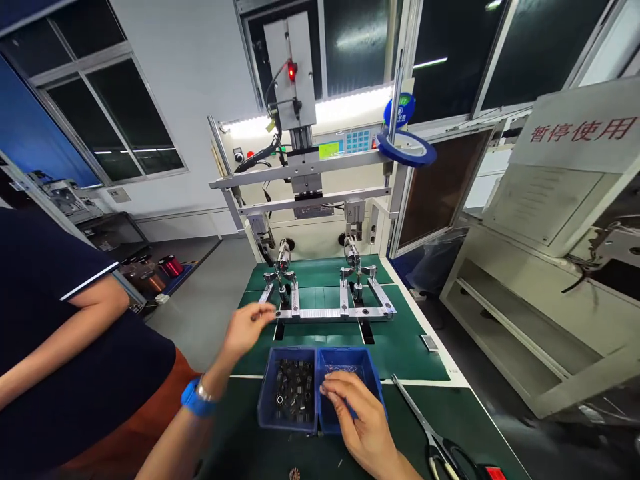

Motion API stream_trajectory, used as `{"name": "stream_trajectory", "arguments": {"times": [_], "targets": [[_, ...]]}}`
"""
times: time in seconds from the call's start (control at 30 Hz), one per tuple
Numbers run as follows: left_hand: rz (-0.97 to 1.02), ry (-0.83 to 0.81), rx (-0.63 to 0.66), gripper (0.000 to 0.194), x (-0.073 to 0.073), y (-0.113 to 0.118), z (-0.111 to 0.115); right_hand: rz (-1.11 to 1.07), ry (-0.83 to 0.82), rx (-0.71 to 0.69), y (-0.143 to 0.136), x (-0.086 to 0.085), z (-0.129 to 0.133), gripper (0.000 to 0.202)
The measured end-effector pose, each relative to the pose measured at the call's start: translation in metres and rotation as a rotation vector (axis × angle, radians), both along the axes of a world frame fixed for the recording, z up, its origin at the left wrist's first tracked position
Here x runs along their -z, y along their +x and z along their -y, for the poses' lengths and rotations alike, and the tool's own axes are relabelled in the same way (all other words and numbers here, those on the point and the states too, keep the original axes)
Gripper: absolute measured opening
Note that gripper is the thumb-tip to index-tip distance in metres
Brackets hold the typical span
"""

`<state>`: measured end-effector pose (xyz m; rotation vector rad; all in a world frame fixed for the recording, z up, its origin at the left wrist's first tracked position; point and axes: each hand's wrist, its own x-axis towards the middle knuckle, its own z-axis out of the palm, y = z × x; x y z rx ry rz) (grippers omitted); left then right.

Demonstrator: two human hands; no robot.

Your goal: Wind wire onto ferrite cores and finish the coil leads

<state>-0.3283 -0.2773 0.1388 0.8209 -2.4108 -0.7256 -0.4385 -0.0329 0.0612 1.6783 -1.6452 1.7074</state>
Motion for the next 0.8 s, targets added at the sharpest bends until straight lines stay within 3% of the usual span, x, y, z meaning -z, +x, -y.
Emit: {"name": "stream_trajectory", "arguments": {"times": [0.13,0.23,0.4,0.5,0.63,0.8], "targets": [[-0.156,-0.041,-0.196,0.019,-0.026,-0.066,0.061,-0.038,-0.011,0.031,-0.006,0.008,0.003,0.026],[-0.159,-0.034,-0.240,0.020,-0.029,-0.095,0.083,-0.017,-0.012,0.046,-0.011,0.007,0.004,0.021],[-0.032,0.031,-0.219,0.018,-0.010,-0.101,0.093,0.098,0.064,0.011,-0.012,0.000,-0.003,0.017],[-0.003,0.055,-0.213,0.019,-0.003,-0.099,0.095,0.215,0.143,0.078,-0.021,-0.009,-0.009,0.016],[-0.009,0.062,-0.198,0.019,-0.001,-0.099,0.096,0.106,0.376,0.264,-0.067,-0.046,0.007,0.020],[-0.019,0.059,-0.191,0.019,0.000,-0.099,0.095,-0.002,0.564,0.483,-0.162,-0.115,0.072,0.012]]}}
